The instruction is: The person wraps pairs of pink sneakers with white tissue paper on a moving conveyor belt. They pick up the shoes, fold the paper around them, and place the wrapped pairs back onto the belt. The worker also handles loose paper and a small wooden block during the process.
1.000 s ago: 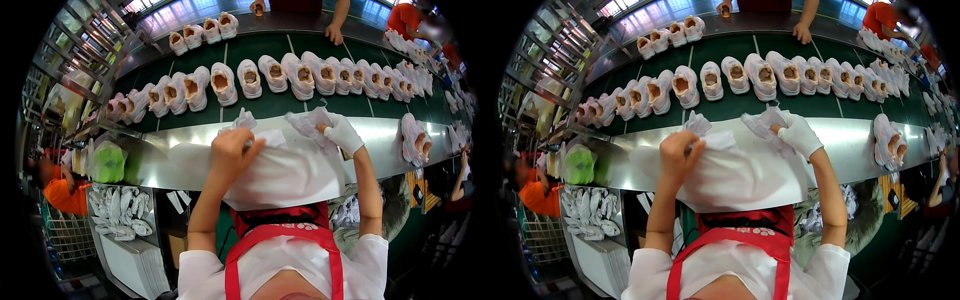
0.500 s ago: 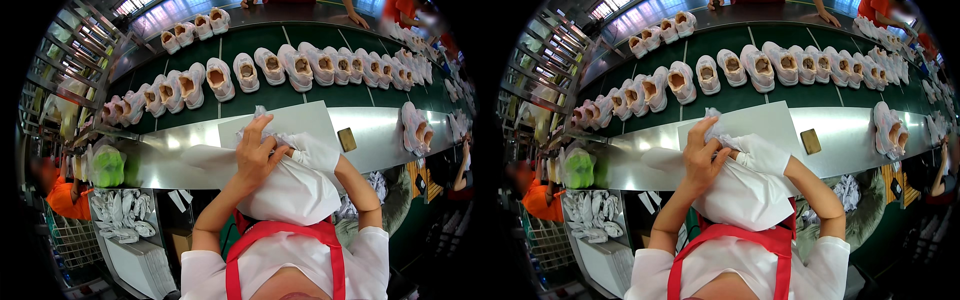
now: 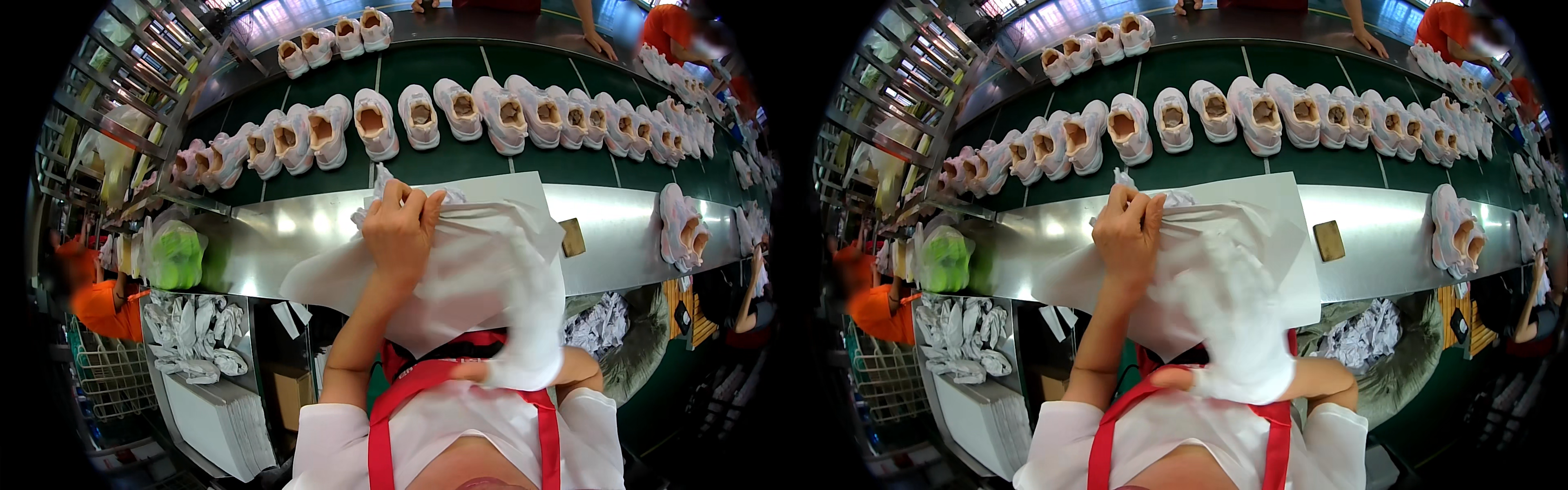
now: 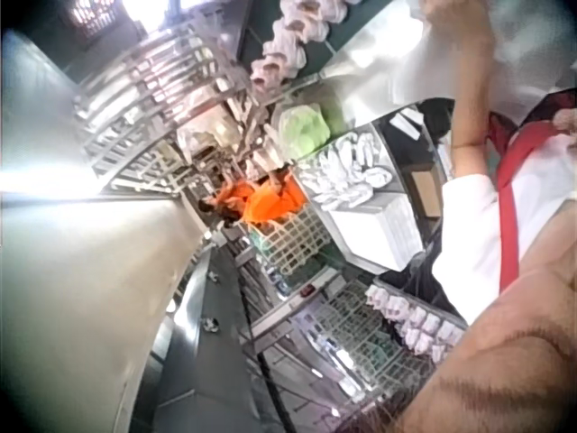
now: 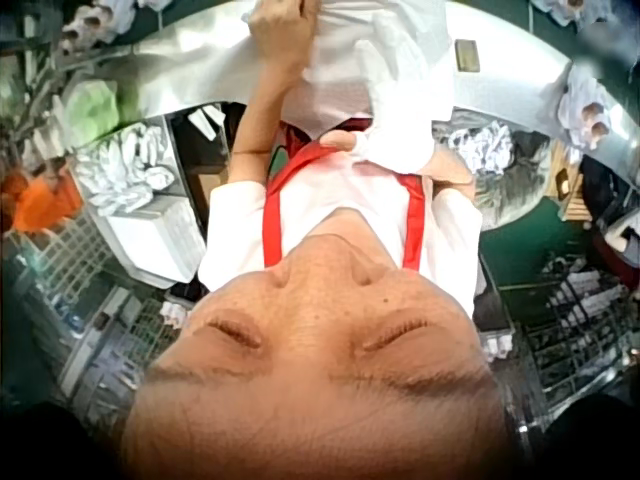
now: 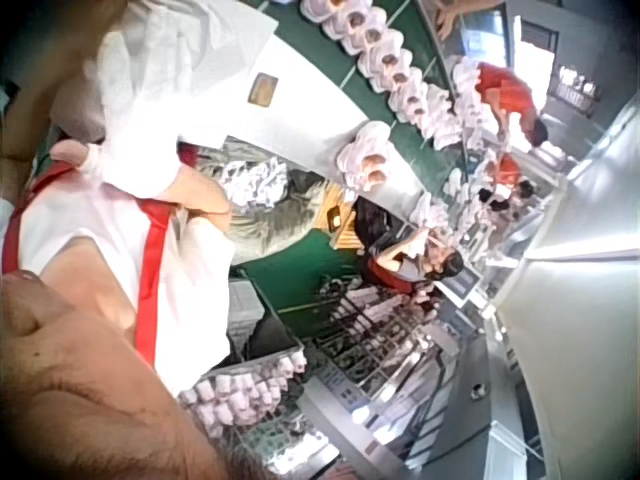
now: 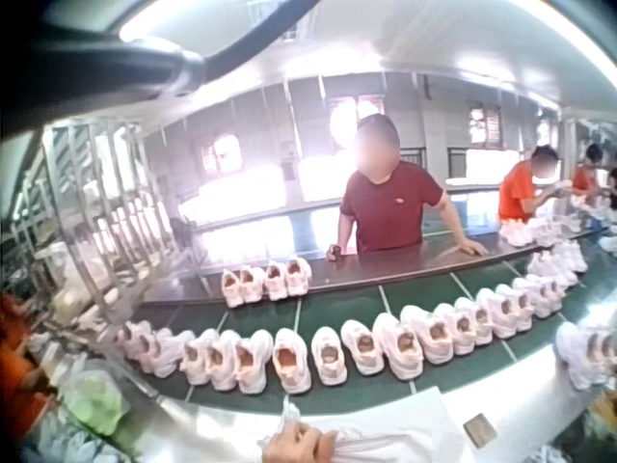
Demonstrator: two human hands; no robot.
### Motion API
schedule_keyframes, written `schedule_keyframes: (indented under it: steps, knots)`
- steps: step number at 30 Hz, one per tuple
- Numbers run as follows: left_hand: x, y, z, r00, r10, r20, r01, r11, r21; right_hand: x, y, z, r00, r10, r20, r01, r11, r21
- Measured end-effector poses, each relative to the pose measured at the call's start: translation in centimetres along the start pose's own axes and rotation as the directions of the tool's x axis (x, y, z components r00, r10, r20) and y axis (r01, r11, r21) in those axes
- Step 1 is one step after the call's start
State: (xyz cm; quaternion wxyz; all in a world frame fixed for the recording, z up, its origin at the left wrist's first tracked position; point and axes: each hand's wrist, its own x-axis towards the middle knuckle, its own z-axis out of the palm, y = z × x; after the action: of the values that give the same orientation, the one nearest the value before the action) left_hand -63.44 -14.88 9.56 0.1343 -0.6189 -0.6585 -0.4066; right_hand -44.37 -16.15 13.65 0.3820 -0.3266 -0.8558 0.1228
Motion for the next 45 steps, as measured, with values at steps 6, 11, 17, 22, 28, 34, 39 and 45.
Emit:
schedule_keyframes:
  steps: [6,11,17,22,28,34,39,45]
  knots:
    - [-0.6,1.7,-2.2,0.884,-0.309,0.351,0.452,0.376,-0.809,0.7,2.3,6.4,0.943,0.217,0.252,-0.312,0.841,0.443]
    - [-1.3,0.5,-0.5,0.834,-0.317,0.452,0.502,0.095,-0.860,0.9,2.9,8.7,0.865,0.127,0.485,-0.500,0.290,0.816]
    - [-2.6,0.3,-1.8,0.951,-0.091,0.296,0.249,0.792,-0.557,1.3,4.5,7.4,0.876,0.447,0.180,-0.451,0.629,0.632]
    - [-6.2,-0.6,0.4,0.725,-0.116,0.679,0.591,0.613,-0.525,2.0,3.0,7.1,0.849,0.483,0.216,-0.459,0.468,0.756]
    - [-5.2,-0.6,-0.3,0.790,-0.062,0.610,0.515,0.608,-0.605,2.3,3.0,5.5,0.853,0.433,0.292,-0.470,0.393,0.790]
    - [-6.4,-4.0,1.1,0.786,-0.109,0.609,0.476,0.736,-0.482,1.9,3.8,2.2,0.964,0.256,-0.076,-0.153,0.763,0.628]
    - [-4.9,-5.9,-0.1,0.374,0.228,0.899,0.757,-0.635,-0.154,4.5,0.4,2.0,0.635,-0.768,0.083,0.729,0.631,0.264]
    - [-1.2,-4.3,1.5,0.533,0.379,0.756,0.773,-0.581,-0.254,4.2,-0.7,5.8,0.581,-0.794,0.181,0.660,0.589,0.466]
